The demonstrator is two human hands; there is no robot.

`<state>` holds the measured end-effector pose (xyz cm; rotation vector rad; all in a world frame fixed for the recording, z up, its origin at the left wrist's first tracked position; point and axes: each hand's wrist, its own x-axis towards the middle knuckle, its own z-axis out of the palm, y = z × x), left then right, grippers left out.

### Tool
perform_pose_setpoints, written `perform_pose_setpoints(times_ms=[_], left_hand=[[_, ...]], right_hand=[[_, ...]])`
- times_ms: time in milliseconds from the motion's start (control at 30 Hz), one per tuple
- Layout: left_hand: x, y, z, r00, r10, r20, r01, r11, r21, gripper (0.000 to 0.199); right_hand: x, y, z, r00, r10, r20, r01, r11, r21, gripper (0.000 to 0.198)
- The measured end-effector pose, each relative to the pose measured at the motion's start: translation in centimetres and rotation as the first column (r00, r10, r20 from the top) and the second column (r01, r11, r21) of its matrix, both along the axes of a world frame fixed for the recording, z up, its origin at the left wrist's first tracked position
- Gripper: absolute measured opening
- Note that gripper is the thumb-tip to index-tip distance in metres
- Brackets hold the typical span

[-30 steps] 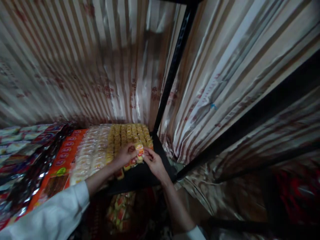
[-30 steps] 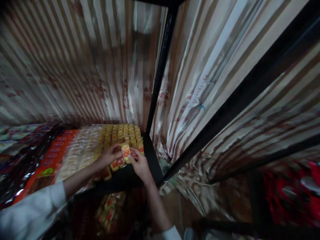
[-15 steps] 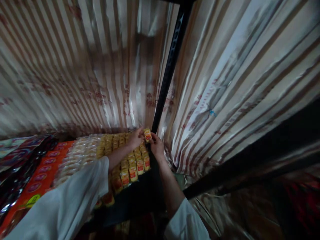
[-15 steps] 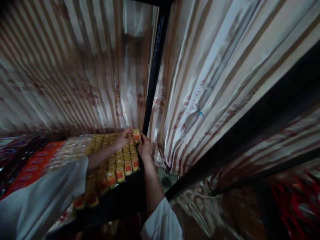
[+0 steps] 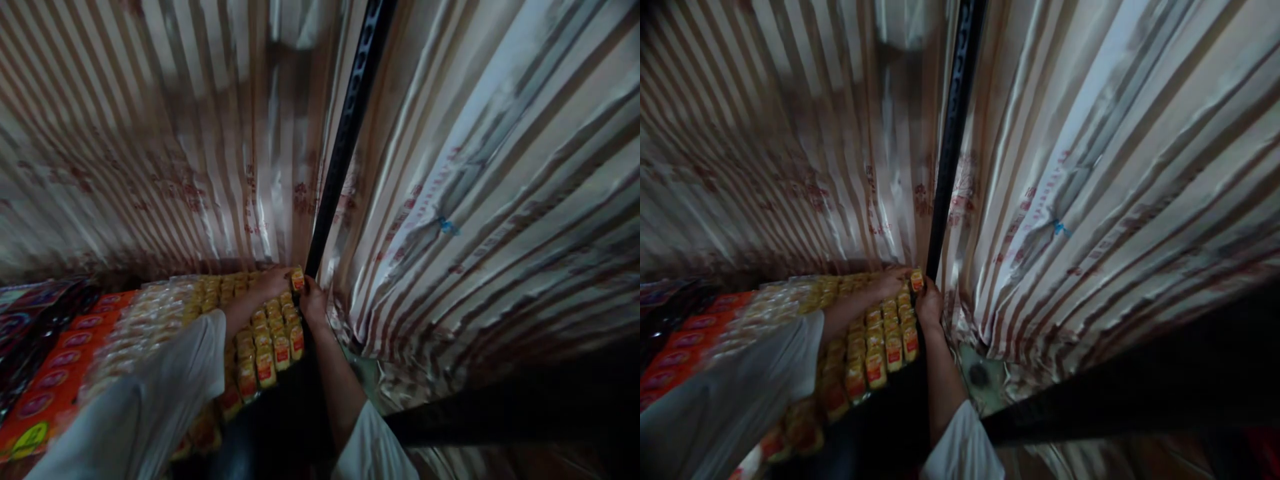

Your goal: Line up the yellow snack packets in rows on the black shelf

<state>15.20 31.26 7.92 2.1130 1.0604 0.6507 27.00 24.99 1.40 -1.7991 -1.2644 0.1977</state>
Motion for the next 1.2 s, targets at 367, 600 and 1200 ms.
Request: perform_pose_setpoints(times_ms=[367,600,1200], left_hand=[[0.2,1.5,-3.0,0.995,0.001,-0.103,0.012,0.992,0.124,0.025],[0.3,2.4,-4.3,0.996,-0.02,-0.091,0.04,0.974,0.222,0.023],[0.6,1.5,-3.4,0.907,-0.011,-0.422,0.171,0.924,0.342,0.027]], right_hand=[[0.7,1.3,-1.6,0.994,-0.01,-0.112,0.0,0.996,-0.093,0.015],[0.6,0.5,-2.0,0.975,0.053,-0.215,-0.058,0.998,-0.014,0.025],[1.1,0.5,-4.0,0.956,0.183,-0.229,-0.176,0.983,0.053,0.029]])
